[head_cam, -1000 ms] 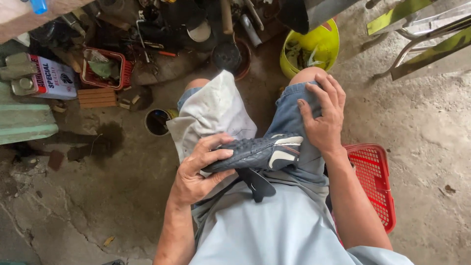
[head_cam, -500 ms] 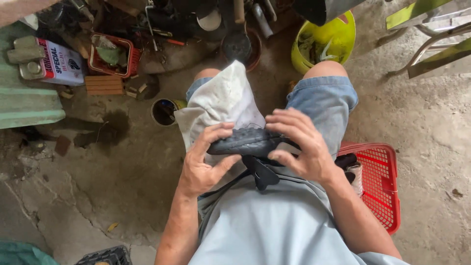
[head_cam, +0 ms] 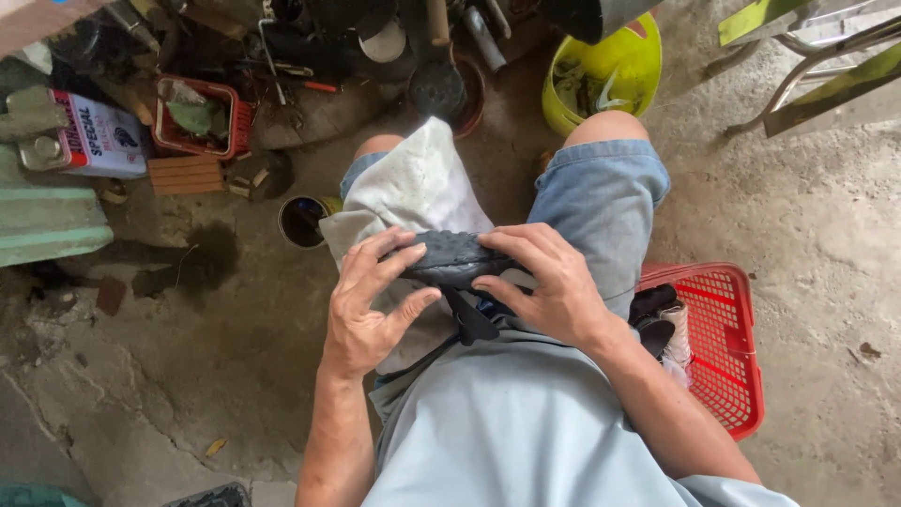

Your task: Applying adhesive to a detached sneaker sole and pressing it back onto the shoe upper to repair it.

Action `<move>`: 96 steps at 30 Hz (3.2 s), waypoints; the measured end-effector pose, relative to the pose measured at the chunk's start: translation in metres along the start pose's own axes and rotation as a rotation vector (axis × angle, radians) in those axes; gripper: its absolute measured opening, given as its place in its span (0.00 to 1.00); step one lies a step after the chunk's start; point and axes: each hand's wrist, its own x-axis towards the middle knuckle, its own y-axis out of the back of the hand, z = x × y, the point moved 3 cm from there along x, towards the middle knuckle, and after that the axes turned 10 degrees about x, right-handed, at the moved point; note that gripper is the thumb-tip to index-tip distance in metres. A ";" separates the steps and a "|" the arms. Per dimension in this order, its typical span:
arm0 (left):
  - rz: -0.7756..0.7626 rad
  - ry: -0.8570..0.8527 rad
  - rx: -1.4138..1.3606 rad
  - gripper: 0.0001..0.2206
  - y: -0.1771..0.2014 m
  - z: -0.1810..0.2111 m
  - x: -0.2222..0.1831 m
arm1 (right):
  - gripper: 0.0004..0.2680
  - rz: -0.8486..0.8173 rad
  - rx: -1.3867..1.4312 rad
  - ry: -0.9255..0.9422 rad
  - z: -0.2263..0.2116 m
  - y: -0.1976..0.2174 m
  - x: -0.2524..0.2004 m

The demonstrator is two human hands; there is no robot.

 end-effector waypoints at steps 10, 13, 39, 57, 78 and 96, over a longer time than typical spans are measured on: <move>0.008 -0.138 0.153 0.16 -0.014 -0.008 -0.003 | 0.16 -0.029 -0.027 0.106 -0.012 -0.003 0.009; 0.032 -0.191 0.165 0.15 -0.015 -0.013 -0.005 | 0.11 0.036 -0.002 0.155 -0.028 -0.013 0.014; 0.106 -0.097 0.295 0.22 -0.052 -0.121 -0.040 | 0.08 -0.010 0.078 0.093 -0.028 -0.025 0.025; 0.081 -0.091 0.087 0.22 -0.054 -0.159 -0.050 | 0.10 0.016 -0.041 0.118 -0.021 -0.040 0.024; 0.002 0.531 -0.089 0.21 -0.032 -0.066 -0.016 | 0.11 -0.010 -0.077 0.154 -0.005 -0.051 0.030; 0.205 -0.150 0.140 0.17 -0.031 0.039 0.003 | 0.10 0.086 0.214 0.196 -0.065 0.033 0.013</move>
